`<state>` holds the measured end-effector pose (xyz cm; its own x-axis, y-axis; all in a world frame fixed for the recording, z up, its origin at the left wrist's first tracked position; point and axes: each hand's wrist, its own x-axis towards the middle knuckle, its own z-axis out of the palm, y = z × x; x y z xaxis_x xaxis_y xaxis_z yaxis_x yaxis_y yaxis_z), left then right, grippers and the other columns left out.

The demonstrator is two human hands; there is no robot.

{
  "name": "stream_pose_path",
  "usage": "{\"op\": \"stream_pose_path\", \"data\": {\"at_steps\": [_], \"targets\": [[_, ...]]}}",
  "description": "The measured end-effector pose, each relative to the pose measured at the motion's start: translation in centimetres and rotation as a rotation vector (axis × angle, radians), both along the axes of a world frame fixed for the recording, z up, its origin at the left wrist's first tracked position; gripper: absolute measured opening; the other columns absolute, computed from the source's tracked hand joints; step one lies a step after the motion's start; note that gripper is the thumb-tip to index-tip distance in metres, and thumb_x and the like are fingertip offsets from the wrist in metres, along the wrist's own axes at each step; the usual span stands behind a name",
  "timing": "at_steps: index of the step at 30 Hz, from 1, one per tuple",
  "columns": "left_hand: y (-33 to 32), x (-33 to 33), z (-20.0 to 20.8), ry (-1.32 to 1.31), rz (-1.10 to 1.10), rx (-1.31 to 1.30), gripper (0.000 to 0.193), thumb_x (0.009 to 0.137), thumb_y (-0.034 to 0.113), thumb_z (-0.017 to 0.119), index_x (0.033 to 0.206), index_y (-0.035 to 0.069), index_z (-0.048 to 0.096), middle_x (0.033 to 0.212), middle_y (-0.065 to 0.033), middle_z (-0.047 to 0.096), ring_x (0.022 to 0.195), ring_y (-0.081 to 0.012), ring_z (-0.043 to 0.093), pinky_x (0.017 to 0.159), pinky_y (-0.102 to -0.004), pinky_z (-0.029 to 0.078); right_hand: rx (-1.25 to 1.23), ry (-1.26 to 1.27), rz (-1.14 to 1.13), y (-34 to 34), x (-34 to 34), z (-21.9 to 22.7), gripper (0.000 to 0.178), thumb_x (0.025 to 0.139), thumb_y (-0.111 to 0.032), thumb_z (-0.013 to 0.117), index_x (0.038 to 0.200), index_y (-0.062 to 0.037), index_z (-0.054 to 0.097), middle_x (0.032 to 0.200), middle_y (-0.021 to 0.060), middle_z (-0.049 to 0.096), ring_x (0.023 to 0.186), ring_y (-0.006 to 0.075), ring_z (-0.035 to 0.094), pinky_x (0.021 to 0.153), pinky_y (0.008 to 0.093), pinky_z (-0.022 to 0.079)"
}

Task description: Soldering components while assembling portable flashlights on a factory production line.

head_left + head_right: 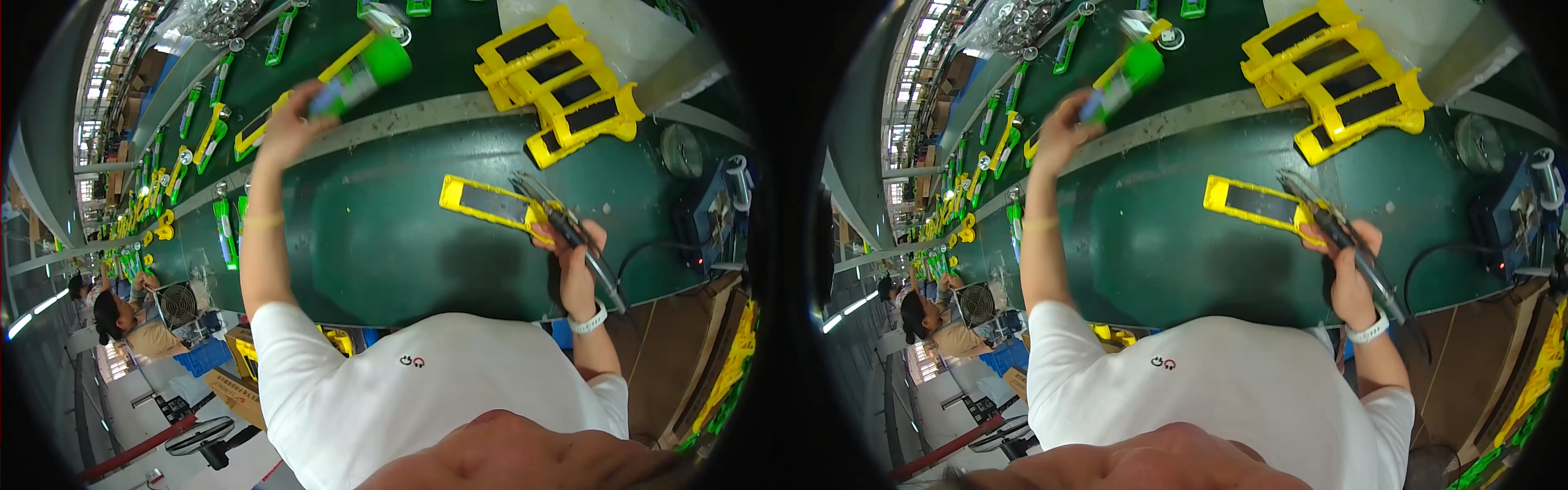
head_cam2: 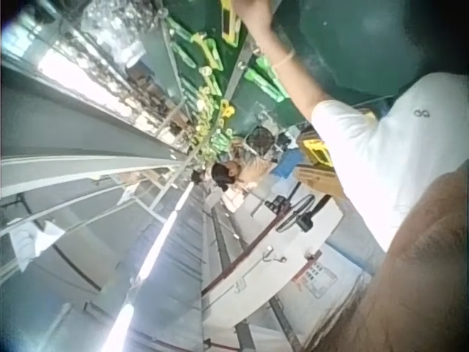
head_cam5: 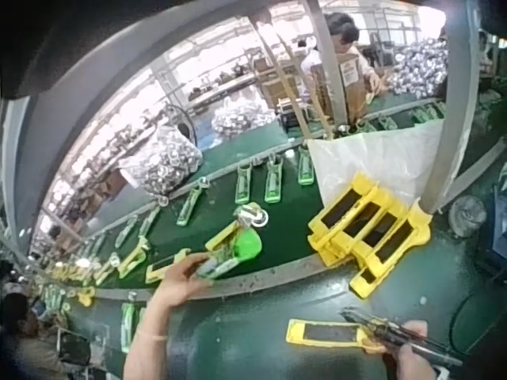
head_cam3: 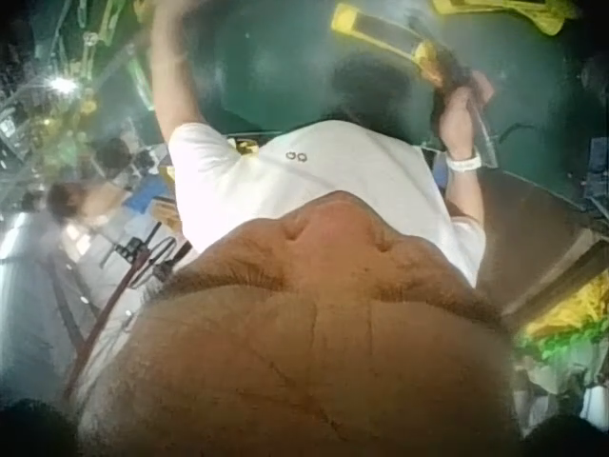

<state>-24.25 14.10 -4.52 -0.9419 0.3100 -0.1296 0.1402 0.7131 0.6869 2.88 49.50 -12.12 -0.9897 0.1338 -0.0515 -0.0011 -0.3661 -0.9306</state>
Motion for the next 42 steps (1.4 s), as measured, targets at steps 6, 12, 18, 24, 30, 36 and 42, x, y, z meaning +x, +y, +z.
{"op": "stream_pose_path", "data": {"at_steps": [6, 12, 18, 24, 30, 36, 42], "targets": [[5.6, 17.6, -1.8, 0.121, -0.57, 0.025, 0.052, 0.066, 0.013, 0.076, 0.113, 0.006, 0.055, 0.133, -0.0175, 0.044, 0.129, -0.0334, 0.035, 0.106, -0.0437, 0.029, -0.155, -0.148, 0.212, -1.5, -1.8, 0.4, 0.039, 0.099, -0.038, 0.027, 0.121, -0.0058, 0.029, 0.111, 0.0192, 0.053, 0.099, 0.0294, 0.059, 0.081, 0.0336, 0.045], [0.9, 19.4, -3.1, 0.183, -0.15, 0.245, 0.057, 0.074, 0.008, 0.065, 0.126, 0.002, 0.044, 0.129, -0.0164, 0.048, 0.123, -0.0313, 0.043, 0.102, -0.0401, 0.034, 0.01, 0.023, -0.327, 0.2, -1.2, 1.2, 0.028, 0.098, -0.031, 0.037, 0.115, -0.0085, 0.039, 0.088, 0.0091, 0.059, 0.072, 0.0113, 0.053, 0.063, 0.0225, 0.04], [6.1, 20.3, -2.1, 0.394, -0.509, -0.142, 0.073, 0.069, 0.028, 0.073, 0.13, 0.006, 0.041, 0.132, -0.0142, 0.043, 0.128, -0.0335, 0.034, 0.106, -0.046, 0.025, -0.15, 0.139, -0.408, 0.9, 0.7, 1.6, 0.018, 0.091, -0.018, 0.053, 0.102, -0.0048, 0.047, 0.073, 0.006, 0.047, 0.06, 0.0125, 0.044, 0.052, 0.0243, 0.038], [10.9, 22.3, -3.2, 0.478, -0.425, 0.203, 0.018, 0.07, 0.013, 0.072, 0.087, 0.01, 0.067, 0.094, -0.0031, 0.064, 0.082, -0.0213, 0.056, 0.071, -0.0329, 0.045, -0.159, 0.063, -0.255, -0.5, 2.3, 1.3, 0.021, 0.088, -0.014, 0.057, 0.099, -0.0069, 0.041, 0.074, 0.0055, 0.048, 0.056, 0.011, 0.046, 0.048, 0.0232, 0.038], [11.4, 21.8, -2.4, 0.384, -0.424, 0.138, 0.012, 0.069, 0.007, 0.071, 0.08, 0.01, 0.066, 0.079, -0.0035, 0.056, 0.076, -0.0208, 0.053, 0.065, -0.0314, 0.044, -0.08, 0.007, -0.165, -0.3, 2.6, 1.5, 0.022, 0.087, -0.014, 0.058, 0.098, -0.0065, 0.04, 0.074, 0.0035, 0.047, 0.055, 0.0086, 0.046, 0.045, 0.0209, 0.037], [11.7, 21.8, -1.7, 0.335, -0.368, 0.026, 0.013, 0.067, 0.003, 0.069, 0.078, 0.007, 0.064, 0.08, -0.006, 0.051, 0.077, -0.0208, 0.051, 0.064, -0.0301, 0.045, 0.04, -0.009, -0.082, -0.4, 3.0, 1.4, 0.025, 0.084, -0.009, 0.061, 0.095, -0.0061, 0.039, 0.073, 0.0027, 0.052, 0.058, 0.0054, 0.045, 0.048, 0.0193, 0.037], [12.0, 21.8, -1.7, 0.311, -0.35, 0.012, 0.013, 0.066, 0.002, 0.068, 0.077, 0.006, 0.062, 0.082, -0.0064, 0.051, 0.076, -0.0209, 0.052, 0.063, -0.0297, 0.045, 0.106, -0.004, -0.007, -0.4, 2.9, 0.8, 0.025, 0.083, -0.007, 0.063, 0.092, -0.0048, 0.04, 0.073, -0.0005, 0.049, 0.062, 0.0031, 0.043, 0.054, 0.0191, 0.036]]}}
